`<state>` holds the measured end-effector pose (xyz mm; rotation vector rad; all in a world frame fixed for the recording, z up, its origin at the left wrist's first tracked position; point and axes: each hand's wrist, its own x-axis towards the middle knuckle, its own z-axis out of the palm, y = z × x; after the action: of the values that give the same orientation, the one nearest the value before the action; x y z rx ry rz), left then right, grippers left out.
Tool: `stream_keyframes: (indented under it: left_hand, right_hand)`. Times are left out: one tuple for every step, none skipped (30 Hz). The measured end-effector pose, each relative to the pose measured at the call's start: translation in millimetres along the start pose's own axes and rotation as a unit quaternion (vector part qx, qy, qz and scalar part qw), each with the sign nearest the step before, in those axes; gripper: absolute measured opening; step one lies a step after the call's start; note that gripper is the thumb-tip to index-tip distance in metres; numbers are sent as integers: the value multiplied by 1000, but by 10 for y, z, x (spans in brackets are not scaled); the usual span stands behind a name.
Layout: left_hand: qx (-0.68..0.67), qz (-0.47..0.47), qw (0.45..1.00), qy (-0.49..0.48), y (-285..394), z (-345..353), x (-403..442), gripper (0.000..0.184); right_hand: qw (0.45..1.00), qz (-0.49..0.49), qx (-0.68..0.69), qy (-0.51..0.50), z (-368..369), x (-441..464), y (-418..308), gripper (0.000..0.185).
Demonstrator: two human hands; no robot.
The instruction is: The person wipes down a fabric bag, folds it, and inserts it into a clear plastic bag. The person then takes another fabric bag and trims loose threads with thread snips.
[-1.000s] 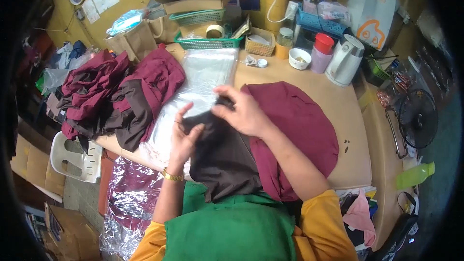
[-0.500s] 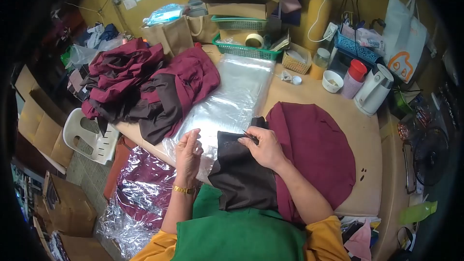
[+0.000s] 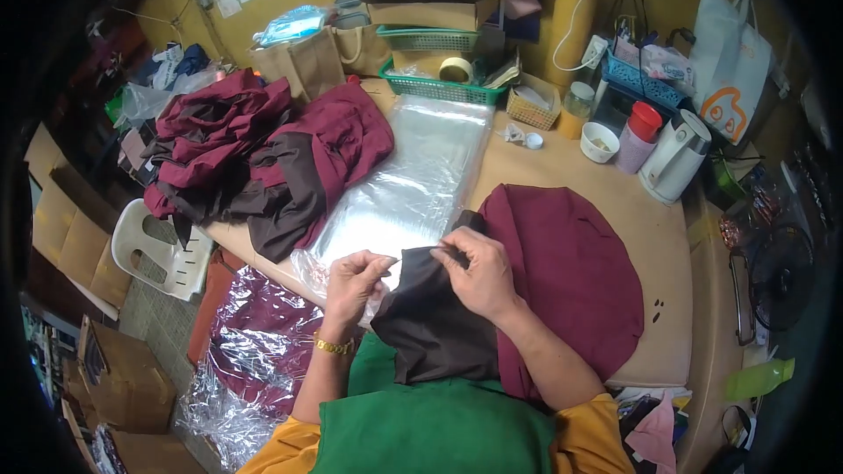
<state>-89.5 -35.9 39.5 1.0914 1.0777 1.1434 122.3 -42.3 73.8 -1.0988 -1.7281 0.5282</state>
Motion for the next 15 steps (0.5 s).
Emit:
stream_keyframes:
  left_hand:
    - [23,33,999,30,-27,-72,-3,11]
    - [60,27,996,59,14,-157,-34,13]
    - [64,32,995,65,-83,-379,7,17]
    - [27,117,989,86,-291,-578,95,11]
    - [31,118,986,113,-254,-698,83,11]
    - [37,121,982,140,-184,-749,64,21]
    - [39,121,982,139,-135,-727,57,21]
    - [139,178,968,114,-75,-675,49,33]
    - [238,232,939,88,26,-591,22,46]
    - [234,155,959,26,247,-416,-70,58]
    - [230,203,952,-6,211,-301,-13,65]
    - [235,171,957,-8,353,-105,-61,56]
    - [228,181,956,-23,354,24,-16,47]
    - [221,191,956,-39,346,109,16,38]
    - [221,191,956,-40,310,147,41,38]
  right_hand:
    - [1000,19,2,18,-38,0,67,14]
    - [999,38,3,35,-83,4,111,14]
    - [998,54,9,41,-134,8,99,15]
    - [997,56,8,43,-166,3,102,15]
    - [997,64,9,46,-187,-2,106,15]
    - [996,71,11,49,-194,-3,105,14]
    - [996,72,12,51,-185,-6,91,14]
    - [998,51,-1,45,-164,-11,65,14]
    - [999,29,-15,37,-142,-16,38,13]
    - [999,29,-14,35,-121,-21,12,13]
    - [999,19,-22,20,-104,-31,-15,13]
    - [999,9,-30,6,-90,-42,-40,13]
    - [1000,10,-22,-5,-81,-52,-62,11]
    - [1000,10,-22,-5,-69,-63,-66,11]
    - [1000,-6,-23,-5,-59,-78,-65,10]
